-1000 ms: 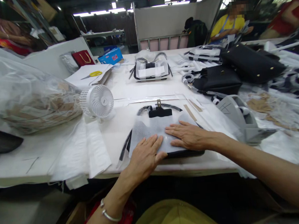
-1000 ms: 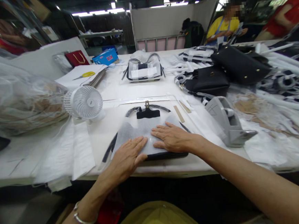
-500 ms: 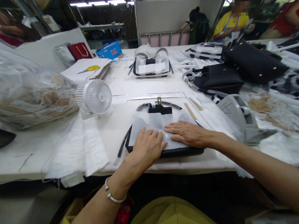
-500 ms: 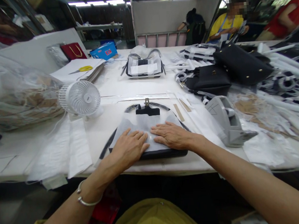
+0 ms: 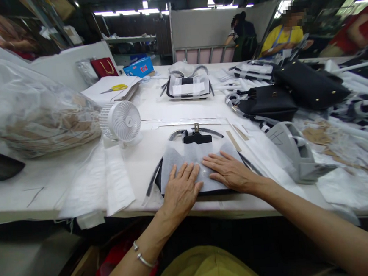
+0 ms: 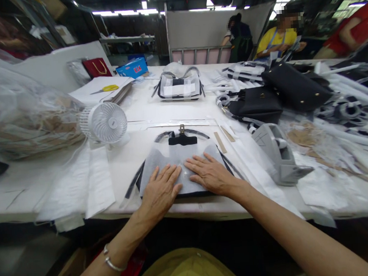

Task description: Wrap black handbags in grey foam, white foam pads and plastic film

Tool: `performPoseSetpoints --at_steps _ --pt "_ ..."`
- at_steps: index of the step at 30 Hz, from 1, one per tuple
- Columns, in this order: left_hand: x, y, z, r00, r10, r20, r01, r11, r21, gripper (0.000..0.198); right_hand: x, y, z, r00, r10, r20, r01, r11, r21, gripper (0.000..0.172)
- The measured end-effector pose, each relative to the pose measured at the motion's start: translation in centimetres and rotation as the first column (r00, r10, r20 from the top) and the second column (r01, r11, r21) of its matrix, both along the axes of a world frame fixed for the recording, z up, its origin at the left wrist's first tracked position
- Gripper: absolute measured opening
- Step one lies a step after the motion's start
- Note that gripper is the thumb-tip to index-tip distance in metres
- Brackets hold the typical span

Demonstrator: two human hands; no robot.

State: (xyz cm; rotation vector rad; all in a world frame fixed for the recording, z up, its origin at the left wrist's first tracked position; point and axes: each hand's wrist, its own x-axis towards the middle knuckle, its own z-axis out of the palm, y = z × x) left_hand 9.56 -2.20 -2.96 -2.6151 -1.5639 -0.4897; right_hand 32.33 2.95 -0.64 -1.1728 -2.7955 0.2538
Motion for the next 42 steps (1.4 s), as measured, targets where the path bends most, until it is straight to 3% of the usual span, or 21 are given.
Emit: performPoseSetpoints --at_steps 6,11,19,24,28,33,38,42 --pt "0.4 0.2 0.1 1.0 0.01 0.005 -0.01 1.0 -0.014 0.044 0.1 -0.8 -0.5 0.991 0.051 -0.124 -0.032 0.988 0.153 0.045" --pt "0.6 0.6 0.8 1.0 0.004 -0.015 -0.004 1.0 -0.021 0.041 0.2 -0.8 -0.7 0.97 0.166 -0.18 -0.142 0.98 0.142 0.045" --pt "0.8 1.2 2.1 0.984 -0.081 -0.156 0.082 0.997 0.002 0.034 -2.5 -2.7 -1.2 0.98 -0.121 -0.157 0.131 0.99 0.053 0.038" --pt "0.8 2.7 3.1 0.95 -0.19 -0.248 0.191 0.981 -0.018 0.029 -1.6 -2.5 -0.8 0.983 -0.033 -0.182 0.04 0.999 0.037 0.038" --pt "0.1 2.9 2.8 0.97 -0.218 -0.112 0.211 0.975 -0.068 0.028 0.0 -0.4 0.6 0.987 0.111 -0.116 -0.111 0.994 0.006 0.04" --pt "-1.1 2.1 0.5 0.927 -0.288 0.241 0.304 0.952 -0.033 0.036 0.7 1.4 1.4 0.971 0.21 -0.117 -0.219 0.973 -0.068 0.047" --pt "-1.3 2.5 -1.1 0.897 -0.365 0.249 0.384 0.923 -0.031 0.038 1.0 1.8 1.0 0.977 0.164 -0.134 -0.177 0.979 -0.097 0.045" --pt "-1.2 2.7 -0.6 0.895 -0.36 0.262 0.39 0.918 -0.07 0.034 0.0 1.2 2.8 0.996 0.088 -0.032 -0.091 0.989 -0.12 0.035"
